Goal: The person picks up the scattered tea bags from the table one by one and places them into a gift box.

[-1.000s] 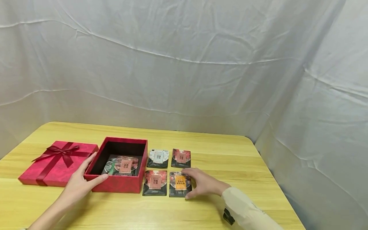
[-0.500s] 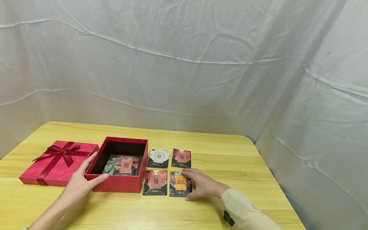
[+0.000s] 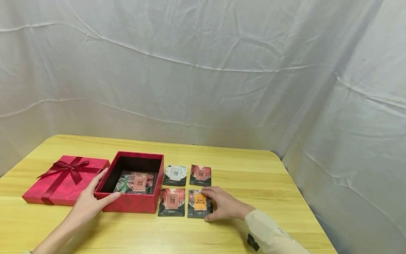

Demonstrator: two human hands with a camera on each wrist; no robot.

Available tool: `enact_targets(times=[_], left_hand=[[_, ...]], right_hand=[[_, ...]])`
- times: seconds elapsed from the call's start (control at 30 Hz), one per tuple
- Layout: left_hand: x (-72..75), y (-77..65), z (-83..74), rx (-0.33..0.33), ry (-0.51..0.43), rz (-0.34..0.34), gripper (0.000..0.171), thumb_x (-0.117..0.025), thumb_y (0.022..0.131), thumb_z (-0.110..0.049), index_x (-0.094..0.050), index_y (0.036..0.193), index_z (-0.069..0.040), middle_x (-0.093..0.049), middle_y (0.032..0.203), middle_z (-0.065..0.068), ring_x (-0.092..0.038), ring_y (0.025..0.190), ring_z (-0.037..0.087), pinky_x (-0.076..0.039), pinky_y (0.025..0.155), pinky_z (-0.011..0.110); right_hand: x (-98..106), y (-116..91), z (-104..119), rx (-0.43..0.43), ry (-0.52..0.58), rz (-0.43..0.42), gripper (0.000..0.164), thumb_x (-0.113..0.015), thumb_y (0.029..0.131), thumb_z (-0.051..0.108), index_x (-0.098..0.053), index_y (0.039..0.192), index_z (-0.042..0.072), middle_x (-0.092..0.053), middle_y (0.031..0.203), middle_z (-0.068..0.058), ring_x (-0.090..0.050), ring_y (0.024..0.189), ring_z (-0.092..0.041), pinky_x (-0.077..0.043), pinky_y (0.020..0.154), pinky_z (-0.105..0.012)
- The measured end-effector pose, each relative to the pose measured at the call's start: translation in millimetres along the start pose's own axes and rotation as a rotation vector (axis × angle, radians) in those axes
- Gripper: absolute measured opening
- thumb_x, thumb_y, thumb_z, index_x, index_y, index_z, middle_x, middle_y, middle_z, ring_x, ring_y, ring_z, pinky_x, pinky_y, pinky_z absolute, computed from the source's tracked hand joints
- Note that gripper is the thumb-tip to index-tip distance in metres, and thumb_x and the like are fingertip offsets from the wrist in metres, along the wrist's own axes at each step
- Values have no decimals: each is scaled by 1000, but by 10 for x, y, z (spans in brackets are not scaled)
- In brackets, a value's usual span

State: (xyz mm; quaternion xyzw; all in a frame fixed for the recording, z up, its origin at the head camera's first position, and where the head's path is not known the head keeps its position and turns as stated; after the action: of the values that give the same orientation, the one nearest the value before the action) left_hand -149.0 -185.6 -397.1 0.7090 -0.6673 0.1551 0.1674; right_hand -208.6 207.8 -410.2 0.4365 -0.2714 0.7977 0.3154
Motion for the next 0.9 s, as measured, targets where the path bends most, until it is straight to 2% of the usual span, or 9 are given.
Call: enact_targets(times=[0.3,0.47,0.9], left_hand=[[2,4,1,2,3,5,96,-75,84,-32,-14,156,-14,-18,154,27,-19,137,49,-24,98,73],[3,1,-3,4,9,4,96,-75,84,-32,-14,156,-13,-18,154,27,-19,137,50,-25,98,73],[-2,2,8,5,1,2,95,-75,84,-33,-15,156,-14,-18,154,27,-22,136,51,-28,98,72]], right_hand=[[57,-42,-25,15,20,-36,89,-81,71,41,-45,142,1,-39,144,-20,-39,129,-39,-36,99,-62],[85,-43,-25,11,27,-45,86,-80,73,42,-46,142,3,-39,144,-18,-38,130,-36,-35,101,-60],[123,-4,-1,16,33,-73,85,-79,76,41,-43,143,3,-37,147,-20,-36,132,-39,-32,102,-62]])
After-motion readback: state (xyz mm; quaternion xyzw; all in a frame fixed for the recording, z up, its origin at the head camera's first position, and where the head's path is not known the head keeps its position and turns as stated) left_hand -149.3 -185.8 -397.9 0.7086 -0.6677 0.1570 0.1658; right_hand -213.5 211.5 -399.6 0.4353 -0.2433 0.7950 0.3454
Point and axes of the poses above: each hand's wrist, its own y-axis towards the middle knuckle, its own x-axis out of the back of the hand, z = x × y, the point moved 3 cm from there along y, towards the middle knuckle
